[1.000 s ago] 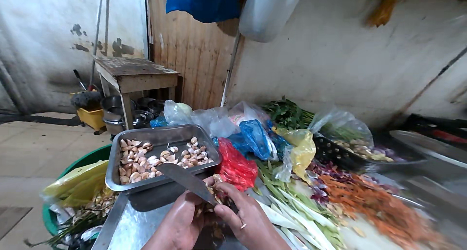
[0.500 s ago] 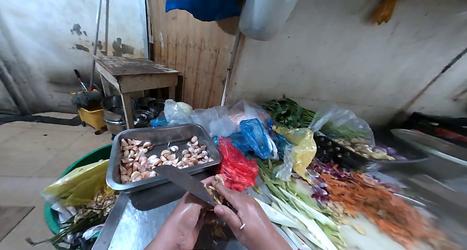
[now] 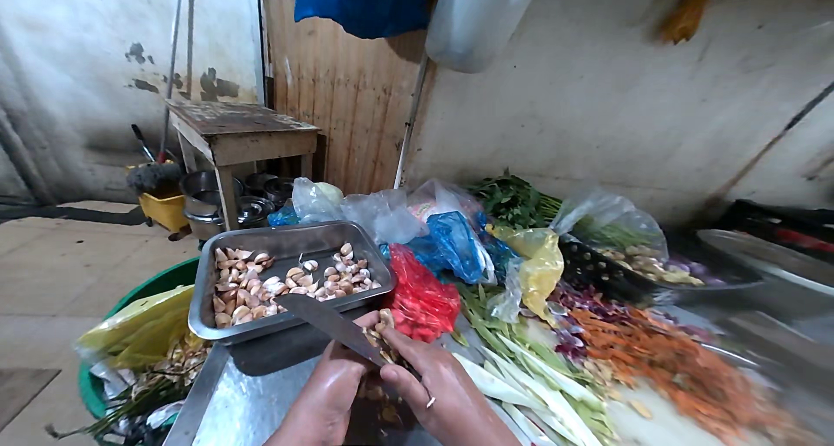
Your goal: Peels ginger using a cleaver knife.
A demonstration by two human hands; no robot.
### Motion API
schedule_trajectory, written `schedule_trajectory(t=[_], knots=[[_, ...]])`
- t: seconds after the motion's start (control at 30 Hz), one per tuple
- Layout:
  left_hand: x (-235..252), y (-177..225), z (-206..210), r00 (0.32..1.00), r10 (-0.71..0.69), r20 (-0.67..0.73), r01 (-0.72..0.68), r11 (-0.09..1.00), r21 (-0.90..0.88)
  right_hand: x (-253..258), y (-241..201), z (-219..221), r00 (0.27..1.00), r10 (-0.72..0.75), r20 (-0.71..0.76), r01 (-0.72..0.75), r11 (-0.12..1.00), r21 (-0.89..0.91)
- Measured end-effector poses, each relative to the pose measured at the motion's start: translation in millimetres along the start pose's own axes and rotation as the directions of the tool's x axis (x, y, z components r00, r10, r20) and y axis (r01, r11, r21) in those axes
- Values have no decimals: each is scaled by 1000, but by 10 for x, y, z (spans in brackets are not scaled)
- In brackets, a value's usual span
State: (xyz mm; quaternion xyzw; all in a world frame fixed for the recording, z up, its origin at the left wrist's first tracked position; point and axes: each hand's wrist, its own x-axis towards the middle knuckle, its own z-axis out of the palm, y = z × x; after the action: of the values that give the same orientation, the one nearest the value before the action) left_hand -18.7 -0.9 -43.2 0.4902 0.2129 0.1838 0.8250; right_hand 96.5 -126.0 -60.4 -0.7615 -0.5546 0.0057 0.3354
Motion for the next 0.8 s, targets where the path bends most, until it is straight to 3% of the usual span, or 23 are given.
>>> schedule_trajectory(t=[0.8], knots=[[36, -17, -14, 998, -50, -25, 49, 998, -33, 18, 24, 10, 999, 23, 46, -23, 1000, 6]])
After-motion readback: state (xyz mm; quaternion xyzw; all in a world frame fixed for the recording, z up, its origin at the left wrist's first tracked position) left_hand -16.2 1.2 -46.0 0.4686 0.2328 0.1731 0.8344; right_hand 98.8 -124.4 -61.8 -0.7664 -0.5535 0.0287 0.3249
